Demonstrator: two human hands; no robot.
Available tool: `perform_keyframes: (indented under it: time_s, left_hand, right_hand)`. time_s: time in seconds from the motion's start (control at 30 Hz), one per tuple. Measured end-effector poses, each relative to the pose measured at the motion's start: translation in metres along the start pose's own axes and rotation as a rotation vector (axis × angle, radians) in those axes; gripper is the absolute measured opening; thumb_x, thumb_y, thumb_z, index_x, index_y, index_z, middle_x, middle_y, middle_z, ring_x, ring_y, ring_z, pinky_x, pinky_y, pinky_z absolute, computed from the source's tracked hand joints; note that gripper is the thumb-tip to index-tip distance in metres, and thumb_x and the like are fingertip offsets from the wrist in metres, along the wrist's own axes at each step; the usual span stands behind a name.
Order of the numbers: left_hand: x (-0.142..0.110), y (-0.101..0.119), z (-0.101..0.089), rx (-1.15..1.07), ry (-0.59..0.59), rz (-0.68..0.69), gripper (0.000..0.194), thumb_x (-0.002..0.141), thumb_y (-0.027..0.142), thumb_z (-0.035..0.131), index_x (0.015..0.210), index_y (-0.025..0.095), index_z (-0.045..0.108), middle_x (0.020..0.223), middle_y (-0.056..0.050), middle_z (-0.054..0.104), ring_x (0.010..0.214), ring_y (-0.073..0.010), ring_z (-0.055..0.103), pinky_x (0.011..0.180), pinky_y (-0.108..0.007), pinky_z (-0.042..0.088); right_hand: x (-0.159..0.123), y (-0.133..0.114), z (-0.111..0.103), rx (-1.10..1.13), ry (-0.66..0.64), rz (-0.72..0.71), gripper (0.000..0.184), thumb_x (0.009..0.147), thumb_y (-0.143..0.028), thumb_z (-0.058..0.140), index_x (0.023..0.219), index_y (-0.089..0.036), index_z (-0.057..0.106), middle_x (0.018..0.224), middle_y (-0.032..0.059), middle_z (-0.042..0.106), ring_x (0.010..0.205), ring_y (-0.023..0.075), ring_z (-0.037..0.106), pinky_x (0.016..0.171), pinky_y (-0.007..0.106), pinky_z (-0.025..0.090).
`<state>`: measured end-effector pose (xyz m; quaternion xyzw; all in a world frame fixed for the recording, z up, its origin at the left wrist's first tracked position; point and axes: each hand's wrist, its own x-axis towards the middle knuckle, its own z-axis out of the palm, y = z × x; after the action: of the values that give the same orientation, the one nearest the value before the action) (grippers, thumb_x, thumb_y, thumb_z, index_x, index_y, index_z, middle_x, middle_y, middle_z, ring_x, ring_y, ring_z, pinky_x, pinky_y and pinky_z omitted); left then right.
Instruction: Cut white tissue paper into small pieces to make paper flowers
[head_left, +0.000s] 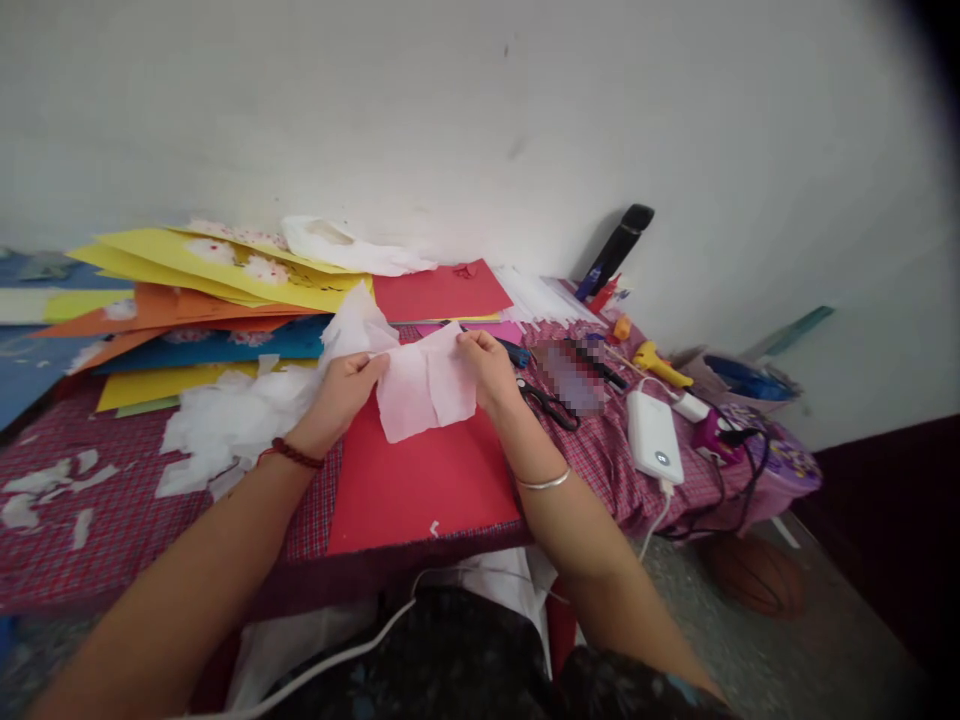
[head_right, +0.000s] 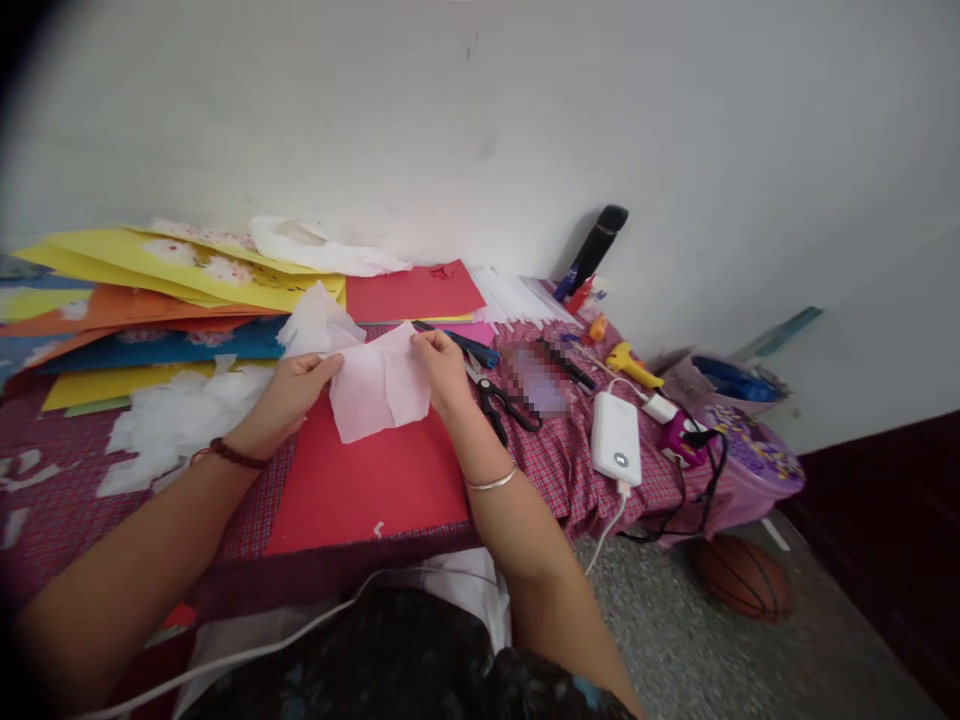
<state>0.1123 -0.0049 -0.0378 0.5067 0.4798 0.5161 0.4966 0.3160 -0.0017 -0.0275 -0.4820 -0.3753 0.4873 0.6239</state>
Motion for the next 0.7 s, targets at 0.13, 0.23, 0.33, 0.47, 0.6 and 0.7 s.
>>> perform_keyframes:
  time_s: [0.13, 0.23, 0.33, 0.47, 0.6, 0.7]
  left_hand:
    - [0.004, 0.009, -0.007, -0.370, -0.067, -0.180, 0.020, 0.068, 0.024, 0.083, 0.064, 0.015, 0.066, 0.060, 0.000, 0.064, 0.053, -0.0124, 0.056, 0.052, -0.022, 0.047]
    - [0.007, 0.013, -0.012, -0.525, -0.093, -0.211, 0.024, 0.060, 0.017, 0.088, 0.062, 0.015, 0.064, 0.063, -0.001, 0.068, 0.056, -0.0124, 0.061, 0.056, -0.023, 0.054]
    - [0.008, 0.014, -0.016, -0.595, -0.106, -0.195, 0.023, 0.056, 0.011, 0.087, 0.068, 0.015, 0.067, 0.072, -0.004, 0.073, 0.062, -0.0151, 0.066, 0.062, -0.027, 0.059]
    - [0.010, 0.016, -0.022, -0.675, -0.132, -0.164, 0.028, 0.053, 0.008, 0.087, 0.075, 0.016, 0.070, 0.074, -0.005, 0.075, 0.064, -0.0164, 0.068, 0.063, -0.029, 0.060]
    - [0.016, 0.015, -0.032, -0.672, -0.133, -0.105, 0.031, 0.054, 0.011, 0.089, 0.078, 0.015, 0.070, 0.077, -0.005, 0.075, 0.066, -0.0153, 0.068, 0.061, -0.027, 0.059]
    - [0.021, 0.012, -0.040, -0.651, -0.131, -0.080, 0.028, 0.059, 0.012, 0.087, 0.079, 0.016, 0.068, 0.075, -0.003, 0.073, 0.064, -0.0143, 0.066, 0.056, -0.025, 0.055]
  right_hand:
    - [0.006, 0.002, -0.004, 0.077, 0.033, 0.027, 0.024, 0.067, -0.036, 0.072, 0.071, -0.023, 0.053, 0.059, -0.0068, 0.053, 0.054, 0.0116, 0.045, 0.052, 0.024, 0.038]
    - [0.009, 0.002, -0.010, 0.141, 0.024, 0.031, 0.024, 0.066, -0.035, 0.074, 0.071, -0.024, 0.053, 0.060, -0.0060, 0.057, 0.057, 0.0135, 0.052, 0.056, 0.026, 0.046]
    - [0.012, 0.000, -0.015, 0.193, 0.003, 0.037, 0.020, 0.070, -0.034, 0.073, 0.074, -0.025, 0.056, 0.066, -0.0041, 0.064, 0.064, 0.0158, 0.060, 0.065, 0.029, 0.053]
    - [0.017, -0.001, -0.020, 0.245, -0.004, 0.066, 0.012, 0.076, -0.031, 0.069, 0.077, -0.026, 0.059, 0.074, -0.0025, 0.070, 0.075, 0.0166, 0.067, 0.075, 0.029, 0.057]
    - [0.020, 0.002, -0.022, 0.301, -0.002, 0.113, 0.008, 0.080, -0.030, 0.068, 0.082, -0.025, 0.062, 0.076, -0.0011, 0.073, 0.076, 0.0161, 0.069, 0.074, 0.029, 0.058]
    - [0.022, 0.004, -0.023, 0.345, 0.012, 0.118, 0.008, 0.081, -0.029, 0.068, 0.083, -0.024, 0.062, 0.074, -0.0017, 0.073, 0.072, 0.0154, 0.069, 0.071, 0.029, 0.058]
